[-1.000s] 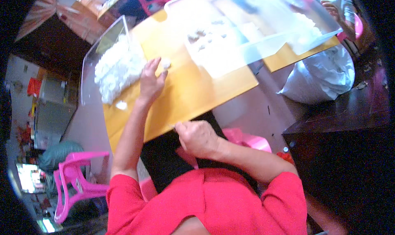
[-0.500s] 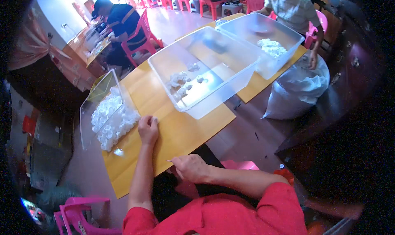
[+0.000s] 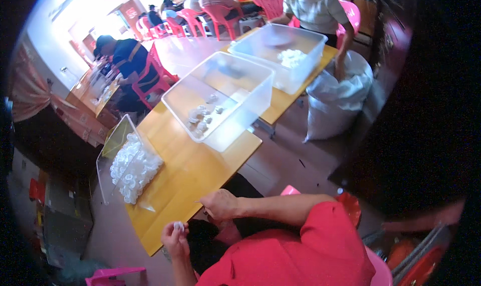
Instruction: The person assembles small white plastic components by inserting parts into them using a small pointed tool and places them onto the table.
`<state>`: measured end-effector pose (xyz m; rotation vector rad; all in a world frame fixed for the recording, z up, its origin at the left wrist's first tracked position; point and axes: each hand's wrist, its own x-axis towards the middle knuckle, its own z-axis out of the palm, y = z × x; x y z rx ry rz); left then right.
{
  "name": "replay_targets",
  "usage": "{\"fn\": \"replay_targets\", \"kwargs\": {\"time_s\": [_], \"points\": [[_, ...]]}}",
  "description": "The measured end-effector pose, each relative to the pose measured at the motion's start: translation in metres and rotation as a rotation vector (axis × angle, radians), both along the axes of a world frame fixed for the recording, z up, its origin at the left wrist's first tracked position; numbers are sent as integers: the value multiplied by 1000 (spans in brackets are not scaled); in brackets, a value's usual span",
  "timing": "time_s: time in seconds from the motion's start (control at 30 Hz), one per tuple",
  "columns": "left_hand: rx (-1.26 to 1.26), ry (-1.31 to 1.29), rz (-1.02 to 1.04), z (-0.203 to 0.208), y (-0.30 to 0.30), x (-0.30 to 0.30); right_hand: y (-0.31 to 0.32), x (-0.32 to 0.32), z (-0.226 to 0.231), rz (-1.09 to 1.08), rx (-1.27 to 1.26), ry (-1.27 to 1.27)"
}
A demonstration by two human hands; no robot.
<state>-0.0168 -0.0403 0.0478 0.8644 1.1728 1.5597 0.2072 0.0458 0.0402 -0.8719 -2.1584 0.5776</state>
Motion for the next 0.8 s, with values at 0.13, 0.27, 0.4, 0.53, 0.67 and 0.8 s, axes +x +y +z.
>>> {"fn": "replay_targets", "kwargs": {"time_s": [0.13,0.27,0.4,0.53,0.67,0.8], "points": [[-157,222,60,14,-50,-17,-3,0,-12,72,167,49],[-249,633,52,6,-89,-54,6,-39,-8,184,201,-63],[-269,905,-140,-9,-88,-85,-16,-63,7,217,180,-256],[-307,996,-336,-9,-56,-60,-47,-32,17,259,319,-322],[-338,950,-453,-36,-58,-99,-57,12,9,133,190,-604],[-410,878,-499,-59,-70,-139,-37,62,-5,4,105,-642]]}}
